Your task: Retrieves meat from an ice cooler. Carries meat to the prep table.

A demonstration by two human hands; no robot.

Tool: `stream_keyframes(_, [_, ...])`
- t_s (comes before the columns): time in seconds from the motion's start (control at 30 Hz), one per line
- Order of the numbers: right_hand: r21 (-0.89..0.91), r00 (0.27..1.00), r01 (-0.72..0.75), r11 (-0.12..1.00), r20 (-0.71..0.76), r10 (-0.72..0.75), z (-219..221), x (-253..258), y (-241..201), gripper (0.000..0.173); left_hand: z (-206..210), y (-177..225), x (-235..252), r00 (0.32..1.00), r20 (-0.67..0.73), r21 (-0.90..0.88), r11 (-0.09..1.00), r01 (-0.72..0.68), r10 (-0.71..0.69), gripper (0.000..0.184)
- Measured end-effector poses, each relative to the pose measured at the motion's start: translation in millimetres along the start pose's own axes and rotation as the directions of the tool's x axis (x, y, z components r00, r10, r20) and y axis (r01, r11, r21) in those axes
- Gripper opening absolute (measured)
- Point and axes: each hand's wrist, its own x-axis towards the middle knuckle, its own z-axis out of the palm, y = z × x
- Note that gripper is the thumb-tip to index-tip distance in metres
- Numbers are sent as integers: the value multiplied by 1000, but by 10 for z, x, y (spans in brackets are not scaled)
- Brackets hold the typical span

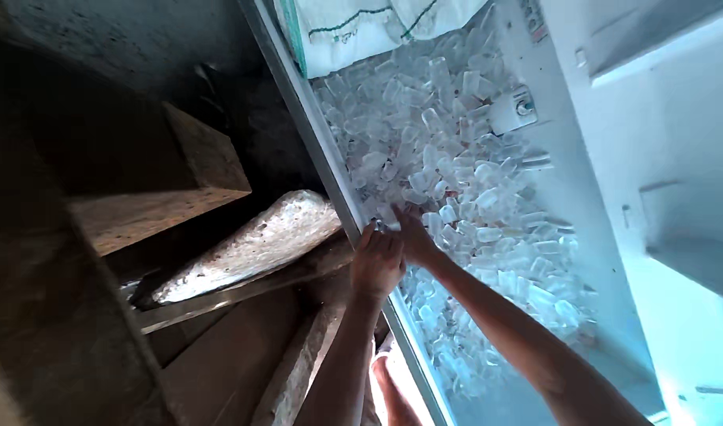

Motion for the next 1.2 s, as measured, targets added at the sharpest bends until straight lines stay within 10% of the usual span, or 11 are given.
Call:
stream_keyframes(0.17, [-68,836,-168,984,518,178,93,-666,-115,50,-21,1,21,1000,2,12,1000,1,-1,20])
stream_keyframes(0.43, [-20,967,-46,999,-252,39,-1043,884,-205,42,20,-21,-1,997,-75,-36,999,-14,11,21])
stream_keyframes(0.7, [-31,987,-71,997,-148,65,-871,1247,-173,74,4,-49,-29,998,-52,-24,999,-24,23,21])
stream_keyframes(0.83, [-59,981,1,998,194,10,-608,559,-4,77,-19,-33,-10,1000,-21,-12,1000,-19,19,21])
stream_keyframes(1.0, [-181,786,-42,983,601,144,-689,113,-197,67,-15,-40,-19,1000,-24,-36,999,-20,19,19])
stream_keyframes(1.2, [-33,973,-181,983,137,184,-1131,957,-350,39,-15,-29,-18,999,-29,-39,999,-17,16,19])
